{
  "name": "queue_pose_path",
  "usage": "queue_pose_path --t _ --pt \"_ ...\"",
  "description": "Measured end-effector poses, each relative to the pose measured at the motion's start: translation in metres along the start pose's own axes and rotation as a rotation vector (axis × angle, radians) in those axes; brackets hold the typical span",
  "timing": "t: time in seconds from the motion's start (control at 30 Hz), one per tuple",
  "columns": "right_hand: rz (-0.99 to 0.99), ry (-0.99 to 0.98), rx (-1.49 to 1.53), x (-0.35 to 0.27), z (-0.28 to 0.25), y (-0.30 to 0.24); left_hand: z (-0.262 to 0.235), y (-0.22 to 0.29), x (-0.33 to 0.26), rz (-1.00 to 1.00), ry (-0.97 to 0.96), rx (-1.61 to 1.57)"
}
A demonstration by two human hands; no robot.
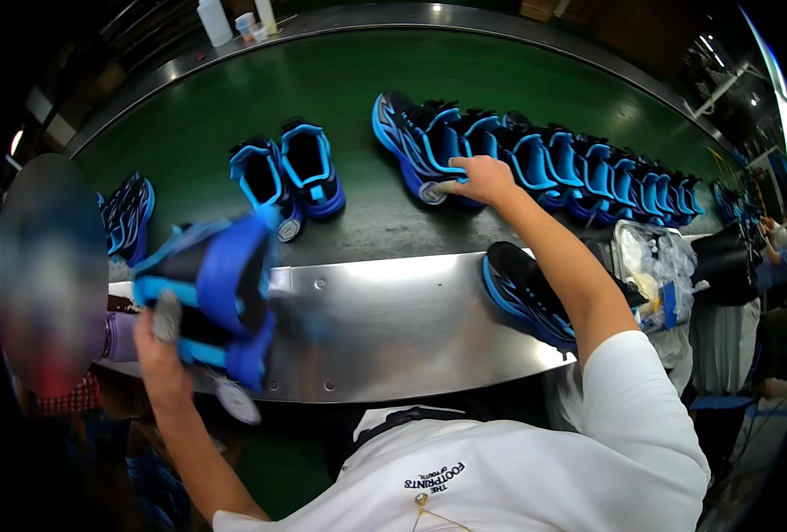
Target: The person cleans various pairs of blue and black shoes by hand using a small cloth to wipe the surfaces. They pick up one shoe at a time, wipe the toe and sides, and then place it back onto a row on the workbench.
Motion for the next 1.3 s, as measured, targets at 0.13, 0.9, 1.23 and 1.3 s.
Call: queue_pose_path --t 0.13,0.9,1.23,1.3 --pt "-0.037 -0.069 -0.027 0.008 -0.011 -0.012 0.044 0.018 0.072 0.248 -0.27 0.584" --pt "-0.638 -0.956 1.232 -0.147 -0.015 -0.236 0.185 -0.018 -0.07 -0.543 -0.408 -1.345" --pt "-0.737 0.507 0.596 -0.053 -0.037 -0.214 0.124 -0.004 0.055 0.659 -0.063 0.639" --pt "-0.652 0.298 0.439 -0.024 -0.001 -0.222 0.138 -0.074 0.071 0.693 -0.198 0.531"
Point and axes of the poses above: each hand's wrist, its own x-axis towards the middle knuckle, its own z-axis out of the palm, y = z × x, the point moved 6 cm from there along x, towards the middle knuckle, and after that the axes turned 13 degrees about z, right-handed, at the moved point
